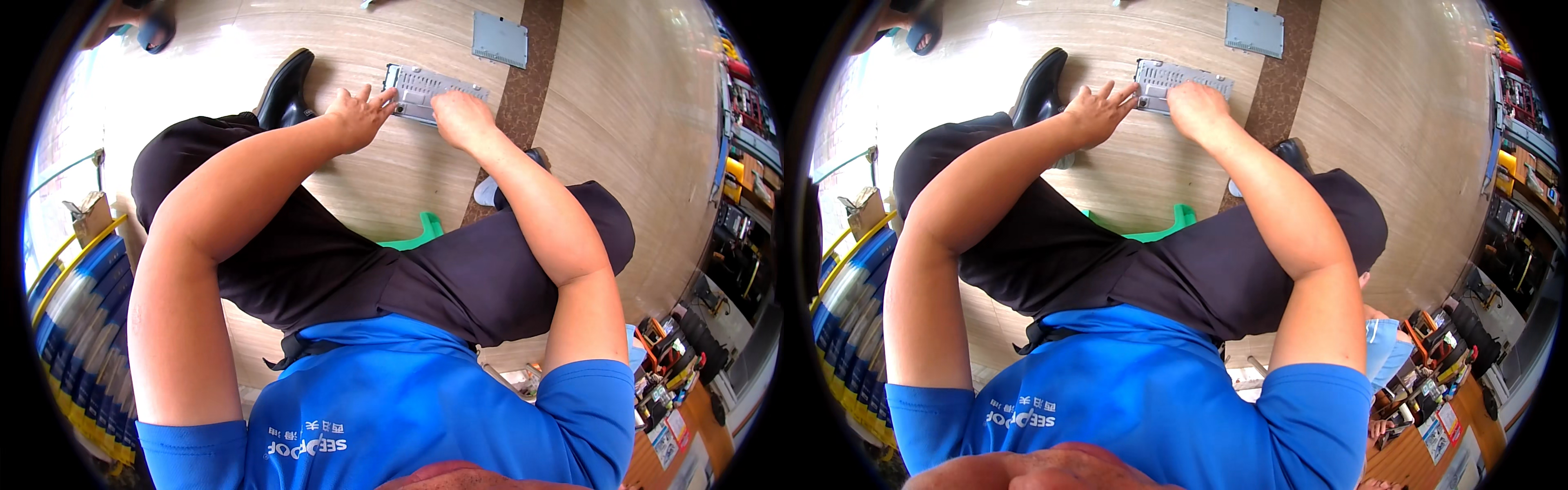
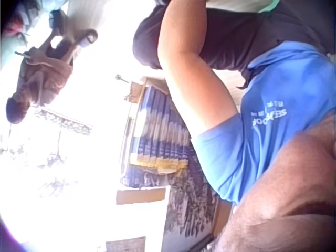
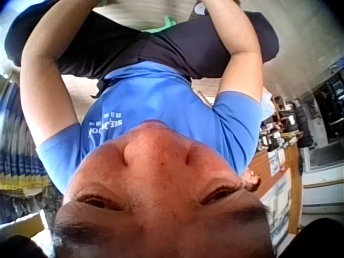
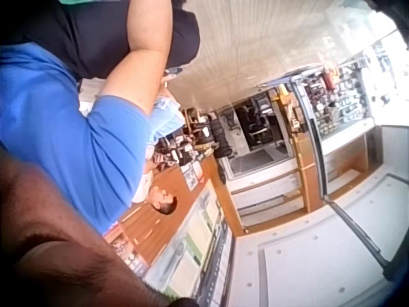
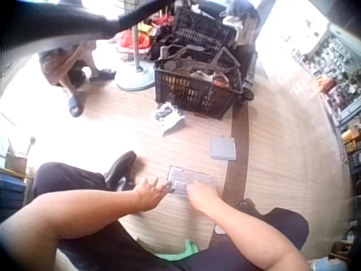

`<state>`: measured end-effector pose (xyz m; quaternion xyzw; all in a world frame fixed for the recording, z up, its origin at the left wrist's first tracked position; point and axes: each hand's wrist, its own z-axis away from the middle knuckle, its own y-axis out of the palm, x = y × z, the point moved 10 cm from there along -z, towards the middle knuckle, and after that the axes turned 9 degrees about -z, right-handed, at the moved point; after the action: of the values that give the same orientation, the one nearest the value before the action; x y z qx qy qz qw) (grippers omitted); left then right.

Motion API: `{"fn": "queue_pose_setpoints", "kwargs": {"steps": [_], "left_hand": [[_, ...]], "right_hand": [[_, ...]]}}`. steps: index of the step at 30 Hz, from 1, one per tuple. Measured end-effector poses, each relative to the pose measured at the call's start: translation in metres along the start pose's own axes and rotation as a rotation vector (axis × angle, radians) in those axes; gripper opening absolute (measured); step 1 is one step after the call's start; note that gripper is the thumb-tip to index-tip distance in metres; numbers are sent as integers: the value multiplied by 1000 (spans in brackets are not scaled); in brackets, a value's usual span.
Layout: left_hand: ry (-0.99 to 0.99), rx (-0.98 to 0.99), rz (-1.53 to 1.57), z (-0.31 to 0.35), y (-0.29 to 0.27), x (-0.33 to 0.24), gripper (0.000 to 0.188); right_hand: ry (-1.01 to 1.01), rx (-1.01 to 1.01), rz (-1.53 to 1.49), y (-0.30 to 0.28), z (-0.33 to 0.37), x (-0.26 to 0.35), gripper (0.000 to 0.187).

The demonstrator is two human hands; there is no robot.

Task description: The person removes screws from the metal casing of a car radio head unit using a screwdriver while holding the device on their lap.

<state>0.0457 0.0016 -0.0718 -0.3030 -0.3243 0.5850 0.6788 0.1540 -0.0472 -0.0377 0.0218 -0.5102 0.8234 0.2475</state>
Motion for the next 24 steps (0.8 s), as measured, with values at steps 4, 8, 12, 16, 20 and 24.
{"fn": "queue_pose_setpoints", "kwargs": {"steps": [4,8,12,16,20,24], "left_hand": [[-22,-31,-10,-5,2,3,59],[-21,6,-10,-9,-2,1,59],[-25,14,-9,-10,2,-1,58],[-35,7,-6,-11,-1,-3,60],[-30,22,12,-11,-3,-3,60],[-38,18,45,-11,-1,-1,60]], "right_hand": [[13,36,-3,1,1,1,16],[-81,-42,-1,-1,3,9,16],[-123,-85,13,-6,5,21,21],[-119,-63,26,-3,4,18,22],[-135,-81,19,0,1,16,15],[-89,-3,46,-1,-1,22,22]]}}
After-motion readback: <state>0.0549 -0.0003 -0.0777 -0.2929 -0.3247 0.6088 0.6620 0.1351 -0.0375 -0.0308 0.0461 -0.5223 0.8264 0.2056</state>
